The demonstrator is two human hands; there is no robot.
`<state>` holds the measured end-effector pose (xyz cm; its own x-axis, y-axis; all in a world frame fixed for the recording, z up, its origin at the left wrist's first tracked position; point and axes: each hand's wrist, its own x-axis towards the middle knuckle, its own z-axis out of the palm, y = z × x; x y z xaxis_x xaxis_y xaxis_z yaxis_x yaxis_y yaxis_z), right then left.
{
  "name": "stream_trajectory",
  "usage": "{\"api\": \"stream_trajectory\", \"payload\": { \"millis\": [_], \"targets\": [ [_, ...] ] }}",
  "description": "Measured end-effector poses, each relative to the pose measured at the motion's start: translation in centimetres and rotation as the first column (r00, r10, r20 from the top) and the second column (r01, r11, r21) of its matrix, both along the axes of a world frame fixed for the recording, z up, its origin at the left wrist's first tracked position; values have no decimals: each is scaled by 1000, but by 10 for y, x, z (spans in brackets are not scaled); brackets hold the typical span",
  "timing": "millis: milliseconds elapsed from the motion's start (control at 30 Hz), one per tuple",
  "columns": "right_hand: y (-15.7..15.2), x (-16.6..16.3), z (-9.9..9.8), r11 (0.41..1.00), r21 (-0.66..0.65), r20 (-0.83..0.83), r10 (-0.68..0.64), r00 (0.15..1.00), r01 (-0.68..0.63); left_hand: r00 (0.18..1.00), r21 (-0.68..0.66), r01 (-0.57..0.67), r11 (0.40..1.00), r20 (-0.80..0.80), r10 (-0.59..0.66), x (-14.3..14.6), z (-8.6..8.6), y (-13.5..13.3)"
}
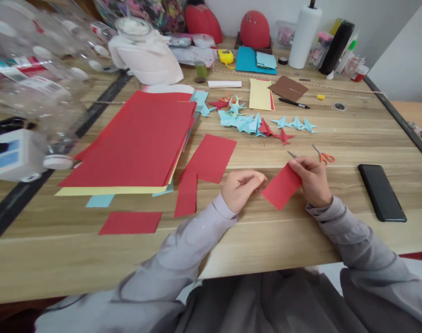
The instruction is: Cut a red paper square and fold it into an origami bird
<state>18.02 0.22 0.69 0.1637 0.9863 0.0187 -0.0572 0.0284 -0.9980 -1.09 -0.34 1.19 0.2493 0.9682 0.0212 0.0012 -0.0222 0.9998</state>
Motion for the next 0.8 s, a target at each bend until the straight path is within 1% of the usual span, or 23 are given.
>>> {"api": "stream_trajectory", "payload": {
  "millis": [67,133,200,233,300,367,433,500,600,667,733,800],
  "targets": [
    [-5,-5,2,996,-18,33,88,996,-87,1000,-4,16,1000,-24,-16,6,-3,-2],
    [-9,-9,4,989,-15,74,145,987,-144,995,-36,96,995,-29,-97,10,-5,-4],
    [-10,-11,5,991,-3,105,136,985,-136,988,-69,154,986,-14,-156,12,-6,-4],
    [-10,-10,5,994,5,110,112,988,-113,988,-77,153,985,0,-154,13,-7,-3],
    [-10,-9,5,998,28,99,58,993,-61,996,-77,79,994,39,-76,12,-10,-1],
    [-9,-8,6,997,71,76,30,997,-35,996,-72,-42,997,79,47,11,-14,3],
    [-11,-10,5,991,126,76,35,996,-45,981,-77,-147,986,121,155,10,-18,8],
    [-14,-13,3,980,175,109,78,991,-97,962,-95,-198,976,171,212,9,-22,11],
    [-19,-16,-3,945,224,218,188,958,-236,956,-105,-187,977,209,205,7,-25,13],
    [-20,-16,-6,922,242,336,212,918,-302,963,-105,-154,982,209,173,7,-24,13],
    [-20,-14,-8,917,243,415,196,888,-316,966,-98,-132,986,208,150,6,-22,11],
    [-18,-12,-8,930,234,426,165,889,-285,964,-67,-130,989,223,142,7,-19,9]
  ]
}}
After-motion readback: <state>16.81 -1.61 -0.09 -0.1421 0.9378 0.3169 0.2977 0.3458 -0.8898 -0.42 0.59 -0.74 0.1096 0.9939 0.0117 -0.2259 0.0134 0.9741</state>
